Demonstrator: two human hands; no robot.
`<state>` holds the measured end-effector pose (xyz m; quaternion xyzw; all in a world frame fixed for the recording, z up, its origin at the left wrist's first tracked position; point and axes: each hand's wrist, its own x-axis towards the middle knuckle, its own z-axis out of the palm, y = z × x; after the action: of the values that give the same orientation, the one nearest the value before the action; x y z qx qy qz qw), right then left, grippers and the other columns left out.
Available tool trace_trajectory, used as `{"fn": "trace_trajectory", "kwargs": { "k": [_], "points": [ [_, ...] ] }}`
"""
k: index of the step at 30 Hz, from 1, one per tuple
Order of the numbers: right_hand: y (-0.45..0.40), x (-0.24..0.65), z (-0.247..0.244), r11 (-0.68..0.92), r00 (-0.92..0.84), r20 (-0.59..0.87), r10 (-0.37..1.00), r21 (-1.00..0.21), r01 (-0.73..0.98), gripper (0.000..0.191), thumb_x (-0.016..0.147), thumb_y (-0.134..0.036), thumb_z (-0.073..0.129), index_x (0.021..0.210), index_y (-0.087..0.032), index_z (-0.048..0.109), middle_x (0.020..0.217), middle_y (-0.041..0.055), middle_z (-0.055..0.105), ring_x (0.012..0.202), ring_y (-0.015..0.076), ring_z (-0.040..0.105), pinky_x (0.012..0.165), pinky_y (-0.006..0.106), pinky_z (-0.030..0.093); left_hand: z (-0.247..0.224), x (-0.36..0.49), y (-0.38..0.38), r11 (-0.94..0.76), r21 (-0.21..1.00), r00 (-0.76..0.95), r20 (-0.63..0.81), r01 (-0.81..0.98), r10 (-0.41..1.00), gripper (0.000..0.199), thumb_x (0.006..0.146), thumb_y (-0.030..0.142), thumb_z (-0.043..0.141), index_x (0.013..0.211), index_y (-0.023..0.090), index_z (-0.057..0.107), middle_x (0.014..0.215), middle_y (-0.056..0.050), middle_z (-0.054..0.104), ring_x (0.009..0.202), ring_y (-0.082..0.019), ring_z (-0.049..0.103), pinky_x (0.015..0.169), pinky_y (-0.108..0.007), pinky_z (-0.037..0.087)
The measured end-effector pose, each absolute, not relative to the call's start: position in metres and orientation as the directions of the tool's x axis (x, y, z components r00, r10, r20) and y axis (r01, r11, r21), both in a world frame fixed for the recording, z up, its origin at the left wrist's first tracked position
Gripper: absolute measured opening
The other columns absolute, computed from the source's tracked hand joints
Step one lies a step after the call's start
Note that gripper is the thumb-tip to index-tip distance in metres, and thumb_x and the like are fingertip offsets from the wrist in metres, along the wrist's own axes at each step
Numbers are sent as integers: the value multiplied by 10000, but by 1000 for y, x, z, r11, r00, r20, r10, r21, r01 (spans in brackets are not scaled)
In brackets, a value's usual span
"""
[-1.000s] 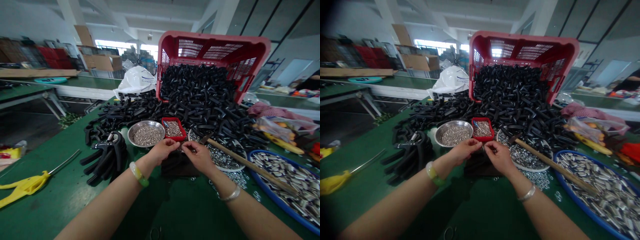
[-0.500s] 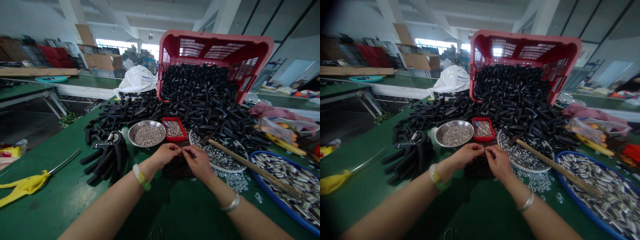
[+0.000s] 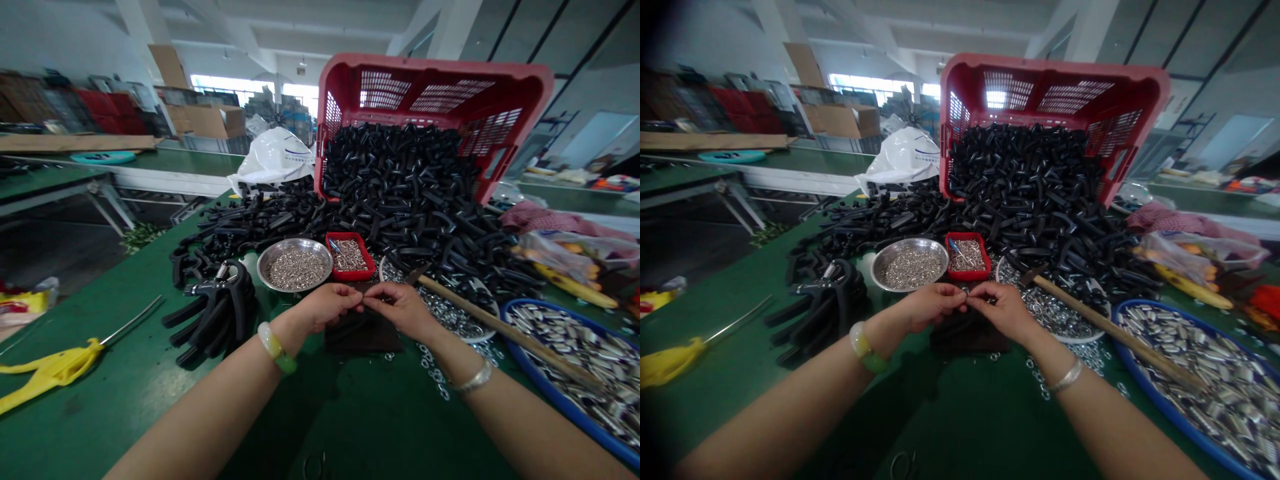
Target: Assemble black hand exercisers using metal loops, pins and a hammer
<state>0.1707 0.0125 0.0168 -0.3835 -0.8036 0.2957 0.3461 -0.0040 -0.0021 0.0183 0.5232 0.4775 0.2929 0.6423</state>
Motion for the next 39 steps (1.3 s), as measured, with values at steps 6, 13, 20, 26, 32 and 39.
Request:
{"fn": "trace_trajectory", "kwargs": {
  "k": [6, 13, 20, 26, 32, 39],
  "points": [
    [-22, 184, 18, 644, -636, 195, 746, -451, 618, 148, 782, -260, 520, 811, -208, 656, 767, 31, 644, 706, 149, 583, 660, 267, 436, 14, -8, -3, 2, 957, 265, -83, 290, 961, 174, 721, 280, 552, 759, 126, 624, 730, -27, 628, 627, -93, 507, 582, -208, 378],
    [-65, 191, -11, 641, -692, 31, 721, -411, 649, 210, 799, -237, 504, 957, -193, 634, 871, 69, 634, 803, 163, 580, 722, 268, 443, -2, -10, -8, -155, 862, 224, 50, 482, 973, 182, 720, 239, 544, 860, 171, 640, 836, -28, 662, 741, -146, 578, 696, -258, 423],
    [-66, 175, -26, 620, -646, 61, 761, -362, 696, 178, 812, -219, 485, 885, -183, 643, 863, 64, 616, 792, 152, 567, 719, 249, 434, -5, -17, -13, -190, 796, 182, 102, 575, 978, 175, 735, 277, 527, 839, 194, 641, 789, -8, 659, 705, -141, 573, 672, -251, 417],
    [-62, 160, -7, 636, -660, -91, 746, -198, 746, 171, 796, -179, 479, 861, -179, 637, 812, 68, 610, 773, 173, 565, 685, 265, 410, -11, -18, -17, -197, 785, 229, 72, 587, 971, 185, 733, 271, 520, 853, 192, 638, 816, -19, 664, 729, -154, 579, 657, -256, 420],
    [-59, 154, -2, 708, -712, -176, 680, -94, 700, 176, 796, -137, 430, 826, -146, 603, 808, 87, 602, 739, 183, 561, 632, 268, 399, -10, -24, -18, -157, 796, 155, 80, 585, 985, 192, 725, 278, 531, 869, 200, 631, 812, -16, 663, 710, -153, 577, 661, -261, 417],
    [-60, 159, -3, 660, -686, -60, 725, -222, 717, 132, 761, -135, 432, 809, -127, 555, 749, 74, 583, 652, 157, 546, 595, 258, 404, -5, -26, -20, -177, 676, 151, 98, 715, 984, 163, 762, 277, 501, 834, 219, 636, 825, -24, 658, 743, -167, 577, 674, -262, 397]
  ]
}}
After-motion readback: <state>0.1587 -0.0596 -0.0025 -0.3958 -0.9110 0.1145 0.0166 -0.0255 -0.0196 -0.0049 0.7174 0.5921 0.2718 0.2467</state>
